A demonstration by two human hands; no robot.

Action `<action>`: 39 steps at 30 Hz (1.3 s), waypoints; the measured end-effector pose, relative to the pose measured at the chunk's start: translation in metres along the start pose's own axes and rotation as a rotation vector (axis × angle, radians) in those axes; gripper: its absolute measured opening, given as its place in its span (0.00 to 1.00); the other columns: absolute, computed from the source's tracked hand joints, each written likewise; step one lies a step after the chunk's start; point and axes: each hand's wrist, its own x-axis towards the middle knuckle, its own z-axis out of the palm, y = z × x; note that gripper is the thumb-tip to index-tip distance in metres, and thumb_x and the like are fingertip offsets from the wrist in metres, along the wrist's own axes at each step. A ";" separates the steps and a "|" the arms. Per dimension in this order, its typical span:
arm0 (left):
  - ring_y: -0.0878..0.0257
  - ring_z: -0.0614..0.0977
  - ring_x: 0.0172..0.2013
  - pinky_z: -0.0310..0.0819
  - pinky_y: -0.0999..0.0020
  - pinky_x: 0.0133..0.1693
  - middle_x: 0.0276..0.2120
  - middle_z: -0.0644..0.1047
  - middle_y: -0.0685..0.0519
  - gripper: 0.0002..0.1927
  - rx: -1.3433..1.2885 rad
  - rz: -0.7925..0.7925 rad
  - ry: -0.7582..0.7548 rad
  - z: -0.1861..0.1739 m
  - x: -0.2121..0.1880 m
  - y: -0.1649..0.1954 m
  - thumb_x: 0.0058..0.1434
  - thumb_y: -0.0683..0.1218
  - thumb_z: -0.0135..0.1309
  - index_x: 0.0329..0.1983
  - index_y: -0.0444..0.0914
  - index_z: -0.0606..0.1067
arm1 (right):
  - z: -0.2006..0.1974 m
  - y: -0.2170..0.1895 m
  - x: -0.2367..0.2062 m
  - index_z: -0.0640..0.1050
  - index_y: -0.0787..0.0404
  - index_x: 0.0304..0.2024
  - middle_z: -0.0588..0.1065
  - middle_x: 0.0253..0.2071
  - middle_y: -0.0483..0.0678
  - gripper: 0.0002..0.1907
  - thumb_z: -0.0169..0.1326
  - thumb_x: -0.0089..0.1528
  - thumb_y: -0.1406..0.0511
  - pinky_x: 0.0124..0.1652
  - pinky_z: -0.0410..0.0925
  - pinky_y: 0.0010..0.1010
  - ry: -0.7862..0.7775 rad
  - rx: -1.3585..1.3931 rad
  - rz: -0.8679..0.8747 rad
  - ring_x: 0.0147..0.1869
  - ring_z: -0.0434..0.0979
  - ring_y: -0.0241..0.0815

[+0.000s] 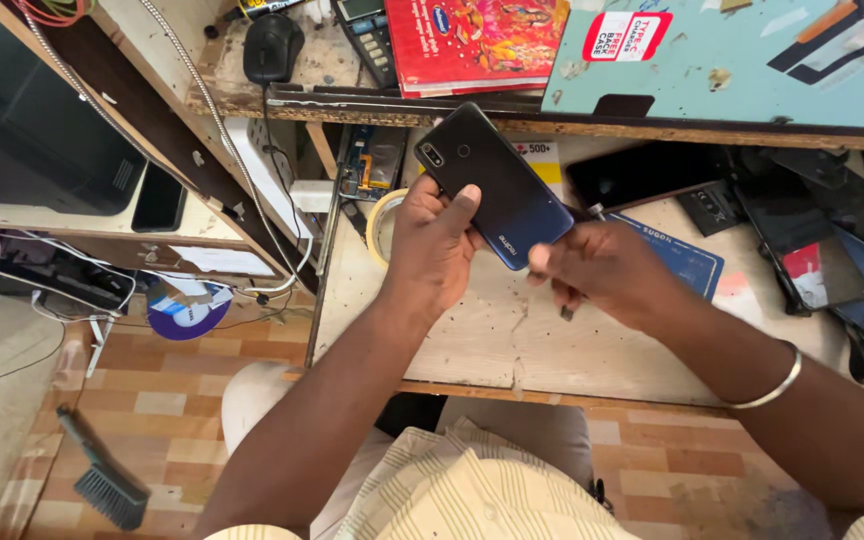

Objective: The person uses a screwdriver to unscrew components inside a smartphone with its back cover removed, then lifts out the battery and works on the internal parts. They later press the back cover onto the phone and press along its edges to close it.

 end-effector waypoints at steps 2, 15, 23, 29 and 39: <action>0.58 0.82 0.49 0.82 0.54 0.50 0.50 0.78 0.47 0.14 -0.020 0.004 -0.003 0.002 -0.001 0.000 0.70 0.37 0.52 0.57 0.34 0.68 | 0.006 0.006 0.002 0.82 0.63 0.33 0.82 0.32 0.50 0.12 0.62 0.60 0.60 0.23 0.68 0.27 -0.050 0.144 0.017 0.24 0.75 0.33; 0.59 0.83 0.47 0.81 0.60 0.48 0.49 0.79 0.47 0.13 -0.091 -0.020 -0.049 0.003 -0.002 0.008 0.71 0.37 0.53 0.57 0.34 0.70 | 0.004 0.002 -0.006 0.80 0.63 0.35 0.80 0.31 0.45 0.18 0.50 0.68 0.56 0.26 0.68 0.23 0.025 0.063 -0.091 0.25 0.73 0.29; 0.59 0.83 0.47 0.81 0.60 0.49 0.49 0.79 0.47 0.13 -0.136 -0.068 -0.098 0.004 -0.001 0.009 0.70 0.37 0.54 0.57 0.33 0.70 | -0.008 0.001 -0.011 0.77 0.65 0.30 0.75 0.25 0.45 0.21 0.48 0.71 0.57 0.23 0.62 0.23 0.129 -0.048 -0.246 0.23 0.67 0.28; 0.60 0.83 0.47 0.80 0.61 0.51 0.48 0.80 0.48 0.14 -0.147 -0.096 -0.076 0.003 -0.001 0.010 0.69 0.39 0.55 0.57 0.33 0.71 | -0.010 -0.003 -0.018 0.77 0.64 0.28 0.74 0.23 0.44 0.20 0.49 0.70 0.58 0.23 0.62 0.24 0.122 -0.191 -0.352 0.23 0.67 0.29; 0.65 0.81 0.48 0.77 0.66 0.52 0.48 0.80 0.51 0.15 0.041 -0.176 -0.214 0.018 -0.011 0.009 0.72 0.45 0.56 0.58 0.33 0.73 | -0.013 -0.016 -0.020 0.70 0.62 0.22 0.71 0.18 0.44 0.20 0.52 0.69 0.61 0.23 0.64 0.28 -0.005 -0.538 -0.591 0.20 0.70 0.33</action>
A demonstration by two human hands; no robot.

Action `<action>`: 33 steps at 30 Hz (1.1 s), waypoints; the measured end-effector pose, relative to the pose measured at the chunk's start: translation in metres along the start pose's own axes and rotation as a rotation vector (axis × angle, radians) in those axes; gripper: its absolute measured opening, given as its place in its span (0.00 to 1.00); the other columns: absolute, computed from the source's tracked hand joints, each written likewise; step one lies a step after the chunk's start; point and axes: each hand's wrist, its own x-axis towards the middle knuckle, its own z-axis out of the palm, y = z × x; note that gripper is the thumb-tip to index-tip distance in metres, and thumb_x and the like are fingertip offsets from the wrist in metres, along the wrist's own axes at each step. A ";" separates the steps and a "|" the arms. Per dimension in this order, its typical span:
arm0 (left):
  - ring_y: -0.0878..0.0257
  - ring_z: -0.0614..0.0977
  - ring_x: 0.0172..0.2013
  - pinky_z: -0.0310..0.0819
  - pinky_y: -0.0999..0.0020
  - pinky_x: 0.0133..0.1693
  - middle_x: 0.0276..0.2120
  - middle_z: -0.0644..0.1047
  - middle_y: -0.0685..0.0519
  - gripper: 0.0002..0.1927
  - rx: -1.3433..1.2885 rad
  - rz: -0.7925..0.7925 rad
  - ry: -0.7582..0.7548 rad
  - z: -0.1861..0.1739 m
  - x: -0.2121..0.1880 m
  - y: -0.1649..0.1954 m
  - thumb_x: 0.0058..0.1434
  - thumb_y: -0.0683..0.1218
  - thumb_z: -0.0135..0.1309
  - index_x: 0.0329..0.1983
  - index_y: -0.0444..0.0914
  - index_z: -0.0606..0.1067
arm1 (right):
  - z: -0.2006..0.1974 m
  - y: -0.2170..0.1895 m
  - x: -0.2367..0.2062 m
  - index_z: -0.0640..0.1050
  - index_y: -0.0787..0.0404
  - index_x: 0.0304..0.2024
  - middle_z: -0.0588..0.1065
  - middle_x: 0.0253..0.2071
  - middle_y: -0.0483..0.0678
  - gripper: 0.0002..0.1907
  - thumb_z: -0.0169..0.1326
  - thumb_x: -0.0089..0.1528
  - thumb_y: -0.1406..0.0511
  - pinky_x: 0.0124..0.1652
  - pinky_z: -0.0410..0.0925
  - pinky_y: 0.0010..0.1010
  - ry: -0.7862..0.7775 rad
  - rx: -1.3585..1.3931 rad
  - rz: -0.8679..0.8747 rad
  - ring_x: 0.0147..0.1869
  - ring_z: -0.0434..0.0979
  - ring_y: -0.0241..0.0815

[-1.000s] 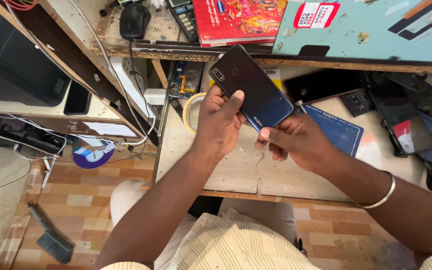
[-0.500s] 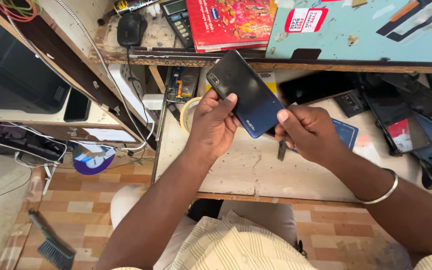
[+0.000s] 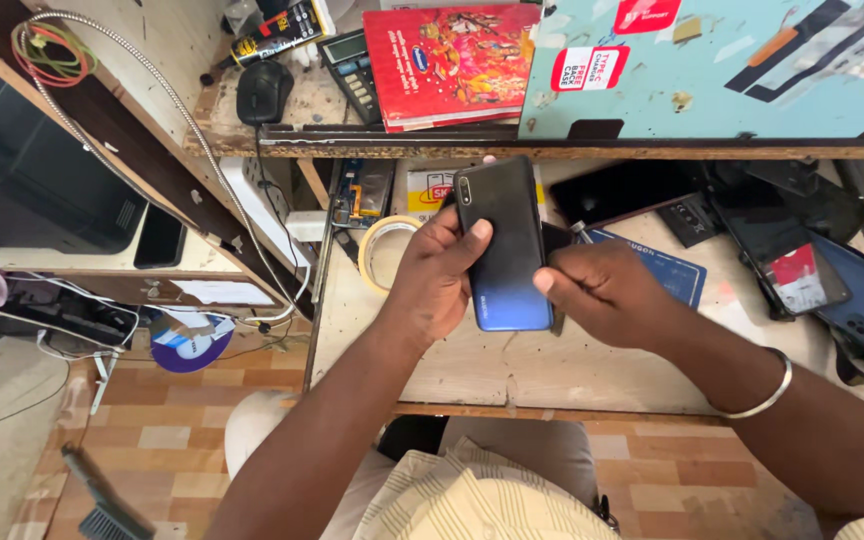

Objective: The person uses a screwdriver to unscrew components inside a smartphone with its back cover removed, then lifts out the battery and works on the internal parts. They later press the back cover onto the phone and press along its edges to close it.

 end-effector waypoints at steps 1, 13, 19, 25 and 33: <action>0.65 0.81 0.48 0.77 0.66 0.52 0.48 0.80 0.51 0.16 0.003 -0.019 0.002 0.002 -0.001 0.001 0.72 0.45 0.56 0.58 0.33 0.73 | 0.001 -0.001 0.000 0.70 0.61 0.22 0.73 0.17 0.42 0.20 0.51 0.69 0.61 0.23 0.65 0.28 -0.027 0.025 -0.043 0.20 0.73 0.32; 0.68 0.80 0.47 0.77 0.67 0.52 0.48 0.80 0.52 0.17 0.114 -0.147 -0.080 0.013 -0.004 -0.005 0.73 0.46 0.55 0.59 0.32 0.73 | -0.010 0.001 -0.005 0.73 0.62 0.27 0.66 0.19 0.43 0.19 0.55 0.69 0.58 0.25 0.60 0.29 0.244 -0.136 0.082 0.23 0.63 0.32; 0.68 0.81 0.45 0.77 0.68 0.49 0.46 0.80 0.53 0.18 0.048 -0.193 -0.038 0.011 -0.005 -0.004 0.70 0.47 0.55 0.59 0.35 0.73 | -0.008 0.001 -0.012 0.74 0.61 0.34 0.72 0.28 0.40 0.11 0.60 0.64 0.62 0.29 0.64 0.21 0.320 -0.101 -0.131 0.29 0.69 0.26; 0.67 0.77 0.50 0.75 0.67 0.53 0.50 0.77 0.51 0.23 0.172 -0.108 0.073 0.013 -0.003 -0.009 0.70 0.51 0.57 0.62 0.33 0.70 | -0.005 0.008 -0.006 0.70 0.62 0.51 0.76 0.43 0.44 0.15 0.58 0.65 0.74 0.42 0.75 0.23 0.315 0.518 0.086 0.43 0.78 0.29; 0.64 0.77 0.53 0.74 0.67 0.55 0.52 0.73 0.49 0.50 0.998 -0.124 0.019 0.025 -0.006 -0.008 0.46 0.52 0.72 0.65 0.35 0.56 | -0.001 0.014 0.000 0.69 0.62 0.60 0.74 0.53 0.47 0.24 0.54 0.62 0.79 0.55 0.73 0.27 0.173 0.529 0.013 0.57 0.78 0.33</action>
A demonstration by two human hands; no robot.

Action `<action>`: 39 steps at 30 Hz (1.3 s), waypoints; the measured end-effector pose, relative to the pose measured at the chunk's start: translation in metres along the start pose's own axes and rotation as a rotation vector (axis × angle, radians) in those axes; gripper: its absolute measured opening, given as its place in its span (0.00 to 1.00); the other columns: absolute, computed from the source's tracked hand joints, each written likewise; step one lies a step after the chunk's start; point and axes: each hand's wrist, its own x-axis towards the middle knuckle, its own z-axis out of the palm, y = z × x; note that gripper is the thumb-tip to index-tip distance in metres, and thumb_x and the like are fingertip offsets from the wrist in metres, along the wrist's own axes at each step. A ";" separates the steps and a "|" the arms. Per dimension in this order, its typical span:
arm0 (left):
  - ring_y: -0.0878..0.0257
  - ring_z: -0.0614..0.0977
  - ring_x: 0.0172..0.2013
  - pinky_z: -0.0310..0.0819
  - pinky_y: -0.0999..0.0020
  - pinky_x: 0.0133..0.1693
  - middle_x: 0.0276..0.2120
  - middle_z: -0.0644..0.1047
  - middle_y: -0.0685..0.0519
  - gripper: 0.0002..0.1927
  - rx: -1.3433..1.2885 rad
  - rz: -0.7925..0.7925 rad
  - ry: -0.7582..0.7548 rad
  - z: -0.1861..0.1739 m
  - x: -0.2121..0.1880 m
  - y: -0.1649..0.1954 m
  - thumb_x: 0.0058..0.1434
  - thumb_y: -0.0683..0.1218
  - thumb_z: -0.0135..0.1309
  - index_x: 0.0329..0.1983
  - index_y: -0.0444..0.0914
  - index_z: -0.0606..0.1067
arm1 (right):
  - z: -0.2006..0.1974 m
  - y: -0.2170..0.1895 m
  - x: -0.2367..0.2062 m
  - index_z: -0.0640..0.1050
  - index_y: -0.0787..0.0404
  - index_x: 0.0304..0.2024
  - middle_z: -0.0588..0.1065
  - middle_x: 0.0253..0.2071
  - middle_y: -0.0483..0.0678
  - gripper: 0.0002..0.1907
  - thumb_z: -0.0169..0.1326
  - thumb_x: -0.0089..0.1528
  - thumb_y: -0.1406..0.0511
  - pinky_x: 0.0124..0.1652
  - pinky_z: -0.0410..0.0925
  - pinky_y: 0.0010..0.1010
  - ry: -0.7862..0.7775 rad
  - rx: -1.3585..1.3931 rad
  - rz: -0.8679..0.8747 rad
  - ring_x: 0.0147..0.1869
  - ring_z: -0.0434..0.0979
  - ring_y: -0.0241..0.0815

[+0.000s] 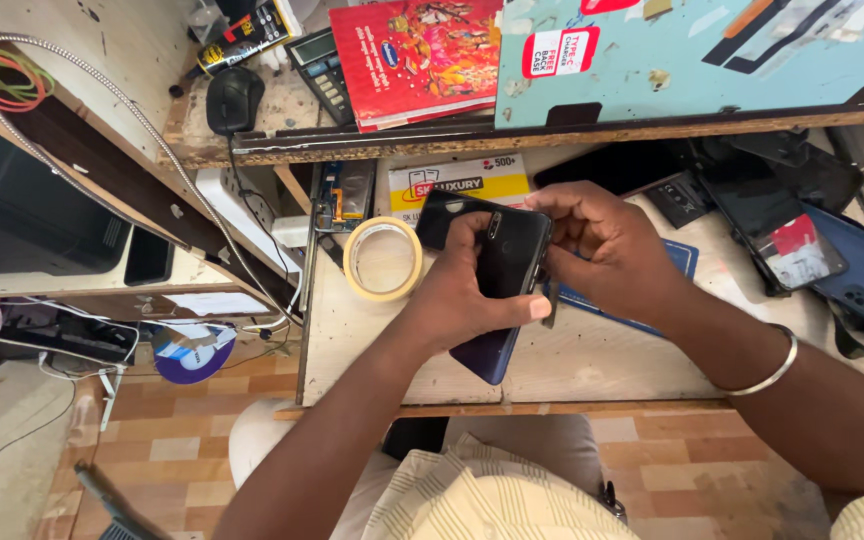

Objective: The person uses a screwdriver to unscrew components inside a smartphone with its back cover removed, then lifts out the battery and works on the internal parts. They later press the back cover onto the phone and press along its edges to close it.

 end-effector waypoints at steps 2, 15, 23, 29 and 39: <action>0.65 0.77 0.53 0.73 0.68 0.57 0.52 0.74 0.50 0.47 -0.006 0.053 -0.008 -0.002 -0.002 0.004 0.49 0.53 0.71 0.66 0.33 0.59 | -0.001 0.000 -0.001 0.71 0.63 0.60 0.75 0.52 0.47 0.22 0.52 0.64 0.79 0.53 0.74 0.27 -0.010 -0.015 0.004 0.55 0.78 0.33; 0.70 0.74 0.44 0.71 0.75 0.47 0.47 0.75 0.56 0.38 -0.307 -0.024 -0.299 -0.012 -0.004 -0.009 0.62 0.51 0.60 0.73 0.32 0.65 | -0.022 -0.024 0.004 0.81 0.62 0.47 0.76 0.37 0.44 0.06 0.55 0.70 0.68 0.32 0.62 0.22 -0.050 -0.503 -0.214 0.33 0.68 0.29; 0.73 0.73 0.33 0.68 0.77 0.32 0.38 0.79 0.56 0.38 -0.299 -0.142 -0.460 -0.017 -0.006 0.000 0.60 0.55 0.55 0.72 0.36 0.65 | -0.030 -0.039 0.010 0.80 0.62 0.44 0.81 0.40 0.48 0.06 0.58 0.66 0.68 0.37 0.71 0.25 -0.192 -0.667 -0.326 0.37 0.81 0.37; 0.73 0.73 0.29 0.68 0.77 0.29 0.34 0.79 0.55 0.33 -0.275 -0.166 -0.464 -0.016 -0.005 0.005 0.62 0.58 0.53 0.65 0.35 0.71 | -0.021 -0.036 0.005 0.77 0.63 0.46 0.79 0.36 0.47 0.06 0.54 0.66 0.73 0.37 0.74 0.26 -0.183 -0.709 -0.266 0.38 0.84 0.38; 0.73 0.71 0.23 0.66 0.77 0.24 0.29 0.78 0.53 0.32 -0.235 -0.221 -0.464 -0.018 -0.006 0.012 0.62 0.61 0.52 0.60 0.34 0.74 | -0.014 -0.028 -0.001 0.73 0.65 0.47 0.77 0.42 0.50 0.06 0.48 0.68 0.76 0.35 0.74 0.24 -0.175 -0.637 -0.273 0.36 0.82 0.34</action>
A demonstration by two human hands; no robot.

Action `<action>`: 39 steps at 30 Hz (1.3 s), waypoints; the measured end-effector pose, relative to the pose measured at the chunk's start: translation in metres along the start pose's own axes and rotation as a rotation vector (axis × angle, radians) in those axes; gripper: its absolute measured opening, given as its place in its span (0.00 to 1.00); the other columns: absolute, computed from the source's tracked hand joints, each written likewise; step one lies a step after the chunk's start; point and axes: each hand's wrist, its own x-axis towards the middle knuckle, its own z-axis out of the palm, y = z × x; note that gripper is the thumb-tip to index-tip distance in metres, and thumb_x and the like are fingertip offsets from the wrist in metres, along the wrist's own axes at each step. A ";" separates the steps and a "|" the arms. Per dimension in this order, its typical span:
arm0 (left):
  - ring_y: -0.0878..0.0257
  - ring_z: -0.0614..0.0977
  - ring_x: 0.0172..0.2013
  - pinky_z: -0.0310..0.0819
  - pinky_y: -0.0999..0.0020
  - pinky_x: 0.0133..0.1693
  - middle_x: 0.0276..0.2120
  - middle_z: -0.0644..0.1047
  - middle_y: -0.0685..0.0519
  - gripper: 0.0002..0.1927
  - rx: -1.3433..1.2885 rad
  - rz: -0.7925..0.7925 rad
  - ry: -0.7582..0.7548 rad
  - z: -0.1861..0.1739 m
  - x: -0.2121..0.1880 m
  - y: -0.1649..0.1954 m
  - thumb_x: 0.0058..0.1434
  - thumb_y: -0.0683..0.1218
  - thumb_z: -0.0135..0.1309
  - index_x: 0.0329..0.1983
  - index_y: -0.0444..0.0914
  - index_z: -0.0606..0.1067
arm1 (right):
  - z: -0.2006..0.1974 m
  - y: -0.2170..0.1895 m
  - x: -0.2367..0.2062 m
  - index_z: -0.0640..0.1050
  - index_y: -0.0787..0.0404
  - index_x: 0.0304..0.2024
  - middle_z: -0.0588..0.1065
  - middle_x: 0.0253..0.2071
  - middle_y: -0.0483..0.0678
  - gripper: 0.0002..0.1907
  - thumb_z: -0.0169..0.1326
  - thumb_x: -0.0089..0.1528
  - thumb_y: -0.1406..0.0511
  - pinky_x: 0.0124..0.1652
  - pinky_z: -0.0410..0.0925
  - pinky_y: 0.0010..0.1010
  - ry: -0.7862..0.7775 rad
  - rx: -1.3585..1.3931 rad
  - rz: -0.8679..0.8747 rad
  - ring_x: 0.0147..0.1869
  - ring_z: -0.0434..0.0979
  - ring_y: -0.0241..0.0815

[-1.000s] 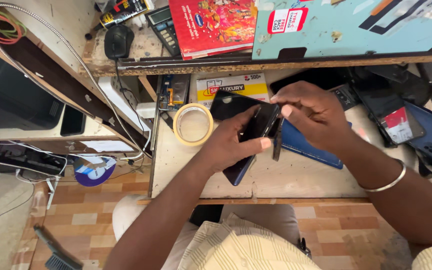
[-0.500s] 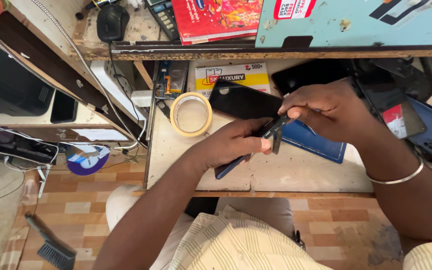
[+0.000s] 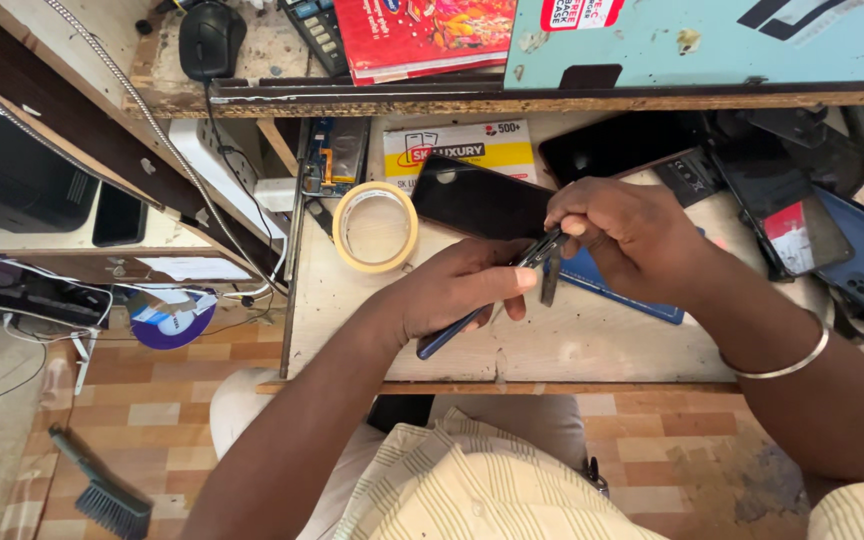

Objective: The person uses a screwdriver to unscrew components inside a smartphone with its back cover removed, then lifts out the battery and works on the internal parts. They later press the back cover onto the phone and press along its edges to close it.

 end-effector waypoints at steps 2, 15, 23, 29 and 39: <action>0.73 0.75 0.26 0.69 0.76 0.25 0.30 0.79 0.54 0.31 0.013 0.005 0.020 0.000 0.000 0.000 0.62 0.61 0.51 0.59 0.35 0.74 | 0.001 0.001 0.000 0.74 0.65 0.46 0.77 0.40 0.50 0.05 0.49 0.68 0.75 0.35 0.74 0.24 -0.008 -0.022 0.021 0.36 0.83 0.34; 0.69 0.81 0.33 0.74 0.72 0.35 0.32 0.79 0.55 0.29 0.093 0.012 0.200 -0.001 0.003 -0.006 0.60 0.62 0.53 0.51 0.34 0.78 | -0.002 -0.013 0.009 0.74 0.62 0.50 0.79 0.42 0.51 0.17 0.63 0.60 0.72 0.45 0.73 0.37 0.124 -0.339 -0.177 0.45 0.81 0.50; 0.58 0.83 0.30 0.76 0.65 0.34 0.29 0.81 0.46 0.31 0.437 -0.002 0.357 0.002 -0.006 0.009 0.57 0.64 0.54 0.50 0.35 0.77 | 0.007 -0.017 0.010 0.72 0.63 0.53 0.77 0.41 0.52 0.23 0.65 0.58 0.72 0.49 0.73 0.42 0.089 -0.482 -0.330 0.45 0.79 0.53; 0.46 0.85 0.33 0.79 0.55 0.35 0.30 0.81 0.39 0.35 0.665 0.023 0.432 0.003 -0.009 0.010 0.56 0.65 0.56 0.51 0.32 0.73 | 0.009 -0.019 0.010 0.75 0.63 0.50 0.78 0.39 0.51 0.21 0.64 0.54 0.71 0.46 0.72 0.43 -0.017 -0.552 -0.338 0.43 0.79 0.51; 0.43 0.85 0.42 0.79 0.54 0.45 0.36 0.82 0.37 0.35 0.735 0.116 0.460 0.001 -0.022 0.017 0.56 0.66 0.56 0.49 0.32 0.76 | 0.014 -0.035 0.010 0.75 0.65 0.50 0.79 0.42 0.53 0.21 0.57 0.55 0.67 0.45 0.72 0.44 -0.062 -0.654 -0.344 0.46 0.80 0.53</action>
